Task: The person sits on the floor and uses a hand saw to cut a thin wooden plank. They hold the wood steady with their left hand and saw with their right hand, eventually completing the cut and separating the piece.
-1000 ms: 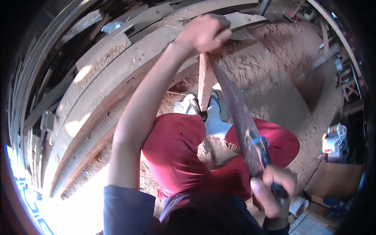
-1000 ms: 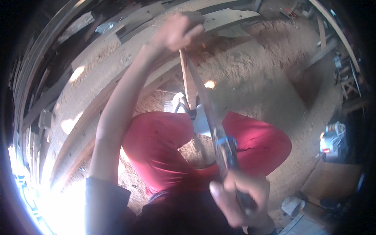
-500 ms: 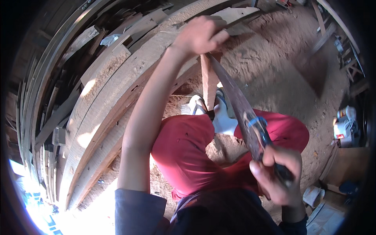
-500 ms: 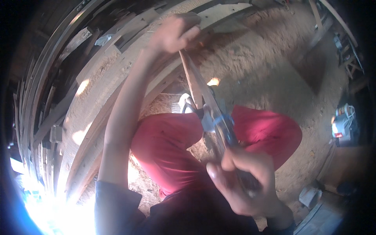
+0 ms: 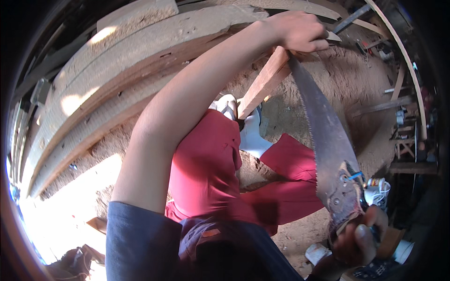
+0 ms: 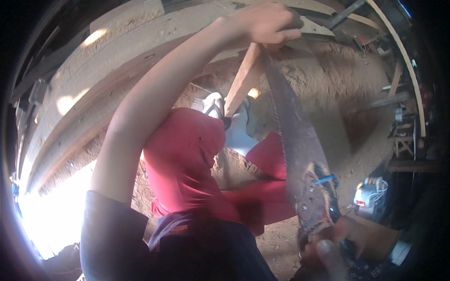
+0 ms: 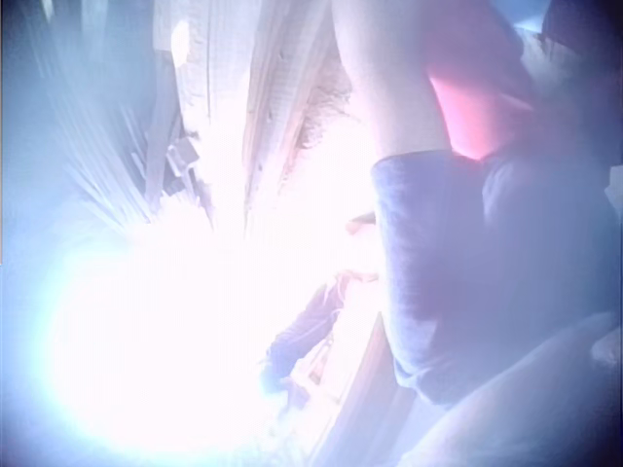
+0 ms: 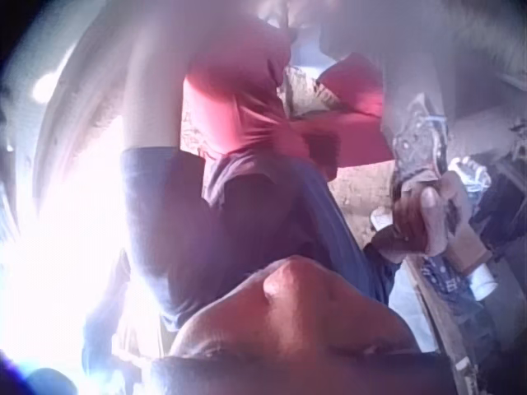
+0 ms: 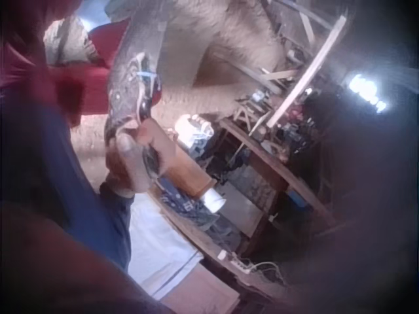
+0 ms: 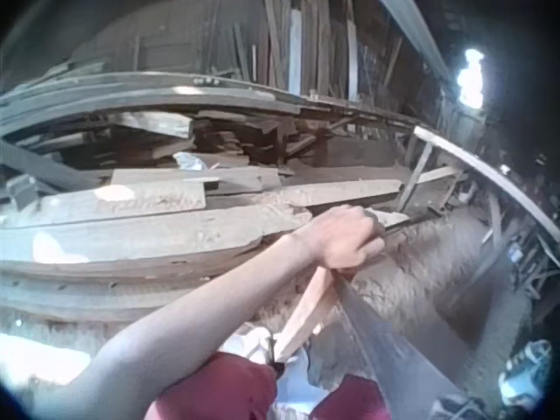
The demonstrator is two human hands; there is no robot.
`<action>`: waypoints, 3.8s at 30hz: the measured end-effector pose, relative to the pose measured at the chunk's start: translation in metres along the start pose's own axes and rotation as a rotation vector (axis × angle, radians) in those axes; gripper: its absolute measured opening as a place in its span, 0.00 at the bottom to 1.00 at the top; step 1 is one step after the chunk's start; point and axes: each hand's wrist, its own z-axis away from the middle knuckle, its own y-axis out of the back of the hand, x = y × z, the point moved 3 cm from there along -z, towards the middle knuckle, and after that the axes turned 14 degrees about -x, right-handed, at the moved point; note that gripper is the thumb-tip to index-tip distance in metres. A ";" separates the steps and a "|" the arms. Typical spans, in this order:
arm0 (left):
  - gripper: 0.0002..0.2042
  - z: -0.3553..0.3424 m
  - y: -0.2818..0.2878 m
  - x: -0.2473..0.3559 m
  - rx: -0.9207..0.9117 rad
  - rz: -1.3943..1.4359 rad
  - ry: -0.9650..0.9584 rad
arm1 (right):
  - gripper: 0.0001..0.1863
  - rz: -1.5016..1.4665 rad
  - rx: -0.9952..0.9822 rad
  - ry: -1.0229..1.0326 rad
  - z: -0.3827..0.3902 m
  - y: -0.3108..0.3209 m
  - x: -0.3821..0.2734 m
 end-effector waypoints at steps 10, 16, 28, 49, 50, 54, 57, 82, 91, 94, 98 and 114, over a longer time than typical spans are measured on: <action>0.23 0.006 0.005 0.024 0.015 -0.003 -0.079 | 0.04 0.037 0.211 0.037 -0.037 -0.006 -0.007; 0.24 0.008 0.003 0.018 0.014 -0.003 0.001 | 0.05 0.175 -0.121 0.096 -0.045 0.018 0.007; 0.23 0.011 0.003 0.016 0.029 0.028 -0.004 | 0.07 -0.140 -0.245 0.112 -0.020 0.013 0.005; 0.23 0.016 0.016 -0.025 -0.010 0.128 0.206 | 0.16 -0.439 -0.846 0.174 -0.044 0.000 0.043; 0.23 0.020 0.013 -0.036 -0.009 0.182 0.257 | 0.21 -0.643 -1.140 0.090 -0.048 0.010 0.044; 0.22 0.029 0.009 -0.018 0.052 0.071 0.210 | 0.11 -0.359 -0.829 0.139 -0.083 -0.007 0.043; 0.23 0.024 0.008 -0.002 0.014 0.028 0.159 | 0.11 -0.201 -0.554 0.293 -0.051 0.006 0.060; 0.23 0.023 0.005 -0.029 0.072 0.088 0.212 | 0.15 0.506 -0.061 0.155 -0.009 -0.012 0.066; 0.16 0.019 0.015 -0.005 0.132 0.063 0.028 | 0.16 0.716 0.502 -0.055 -0.015 -0.052 0.053; 0.16 0.019 0.020 -0.017 0.021 0.221 0.179 | 0.12 0.421 0.556 0.191 -0.011 -0.056 0.060; 0.16 0.012 0.009 0.004 0.201 0.055 -0.114 | 0.11 0.281 0.573 0.217 -0.052 -0.047 0.056; 0.16 0.014 0.015 -0.004 0.060 0.112 0.053 | 0.13 0.207 0.269 0.090 -0.009 -0.040 0.037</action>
